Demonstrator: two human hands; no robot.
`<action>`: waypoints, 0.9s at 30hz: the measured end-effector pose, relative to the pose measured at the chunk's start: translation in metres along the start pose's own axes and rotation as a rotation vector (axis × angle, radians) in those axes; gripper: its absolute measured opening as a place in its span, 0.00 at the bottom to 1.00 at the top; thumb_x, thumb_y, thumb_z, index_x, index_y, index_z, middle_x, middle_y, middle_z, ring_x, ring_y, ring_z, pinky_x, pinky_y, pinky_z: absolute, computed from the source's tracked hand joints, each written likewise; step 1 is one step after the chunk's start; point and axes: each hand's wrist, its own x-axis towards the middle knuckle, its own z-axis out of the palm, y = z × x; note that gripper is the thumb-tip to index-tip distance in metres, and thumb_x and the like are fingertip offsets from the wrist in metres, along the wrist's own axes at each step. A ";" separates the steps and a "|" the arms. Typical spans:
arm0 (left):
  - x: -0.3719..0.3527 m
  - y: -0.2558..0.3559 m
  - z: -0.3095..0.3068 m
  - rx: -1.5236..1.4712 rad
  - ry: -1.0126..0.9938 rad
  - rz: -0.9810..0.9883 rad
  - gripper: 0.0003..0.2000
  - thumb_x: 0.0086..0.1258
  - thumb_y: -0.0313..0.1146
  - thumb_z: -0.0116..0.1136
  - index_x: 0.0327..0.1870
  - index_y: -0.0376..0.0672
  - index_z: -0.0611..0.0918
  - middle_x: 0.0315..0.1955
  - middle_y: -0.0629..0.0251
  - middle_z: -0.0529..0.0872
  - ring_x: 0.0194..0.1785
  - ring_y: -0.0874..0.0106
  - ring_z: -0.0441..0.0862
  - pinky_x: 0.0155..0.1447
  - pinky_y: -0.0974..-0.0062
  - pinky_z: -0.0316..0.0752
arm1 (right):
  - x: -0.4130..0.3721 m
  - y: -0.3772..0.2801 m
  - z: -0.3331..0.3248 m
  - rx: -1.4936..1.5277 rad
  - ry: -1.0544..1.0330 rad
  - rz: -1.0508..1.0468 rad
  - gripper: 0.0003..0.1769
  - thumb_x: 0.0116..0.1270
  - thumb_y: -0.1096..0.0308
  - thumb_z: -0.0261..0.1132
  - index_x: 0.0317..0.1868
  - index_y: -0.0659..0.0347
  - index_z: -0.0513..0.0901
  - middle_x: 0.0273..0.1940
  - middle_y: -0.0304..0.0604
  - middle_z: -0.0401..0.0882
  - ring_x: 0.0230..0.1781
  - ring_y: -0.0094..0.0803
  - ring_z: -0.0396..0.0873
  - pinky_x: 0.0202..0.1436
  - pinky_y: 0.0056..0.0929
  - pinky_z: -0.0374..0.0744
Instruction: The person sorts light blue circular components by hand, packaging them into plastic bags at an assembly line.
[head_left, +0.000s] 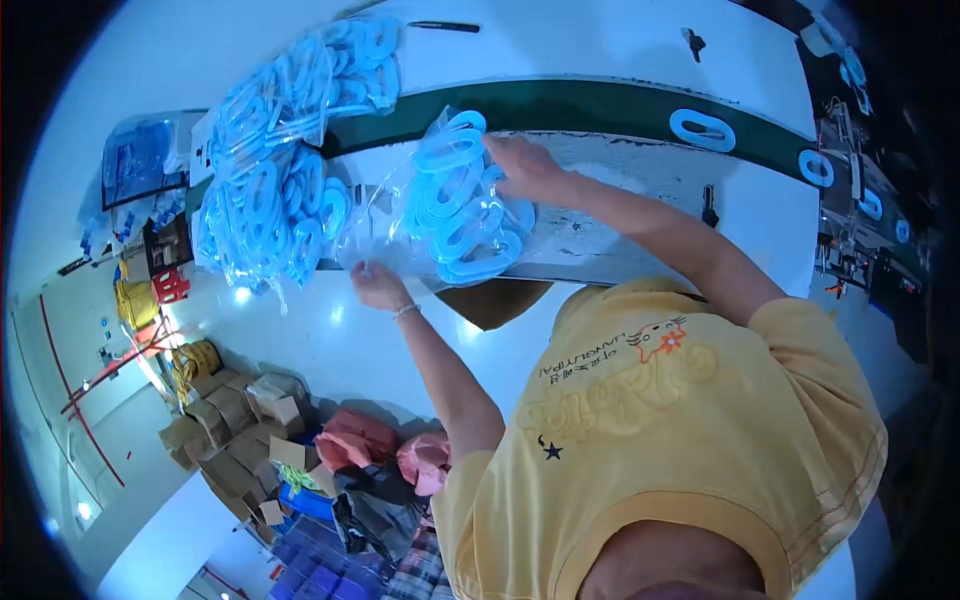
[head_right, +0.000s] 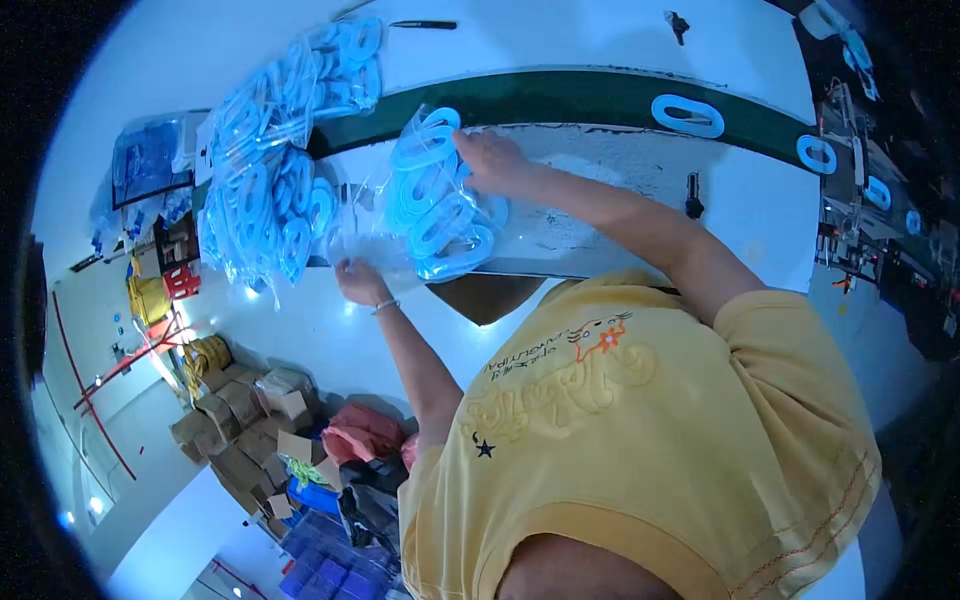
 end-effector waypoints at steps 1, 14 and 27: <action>-0.003 0.014 -0.012 -0.009 -0.008 0.005 0.15 0.59 0.34 0.57 0.44 0.36 0.80 0.34 0.54 0.83 0.35 0.58 0.79 0.43 0.69 0.74 | -0.004 0.004 0.007 -0.038 0.005 -0.011 0.18 0.51 0.64 0.65 0.40 0.60 0.70 0.36 0.50 0.74 0.31 0.46 0.74 0.35 0.40 0.73; -0.015 0.126 -0.094 -0.512 0.425 0.516 0.05 0.66 0.22 0.55 0.40 0.36 0.82 0.30 0.64 0.83 0.29 0.78 0.74 0.34 0.82 0.72 | -0.048 0.109 -0.112 0.696 0.323 0.760 0.15 0.58 0.68 0.65 0.43 0.70 0.78 0.31 0.48 0.77 0.23 0.31 0.79 0.25 0.22 0.80; -0.025 0.198 -0.117 -0.540 0.471 0.692 0.05 0.65 0.20 0.55 0.39 0.35 0.82 0.29 0.65 0.81 0.28 0.78 0.72 0.31 0.85 0.68 | 0.057 -0.008 -0.001 0.176 -0.220 0.065 0.25 0.55 0.64 0.64 0.54 0.59 0.75 0.46 0.45 0.76 0.44 0.39 0.75 0.47 0.33 0.74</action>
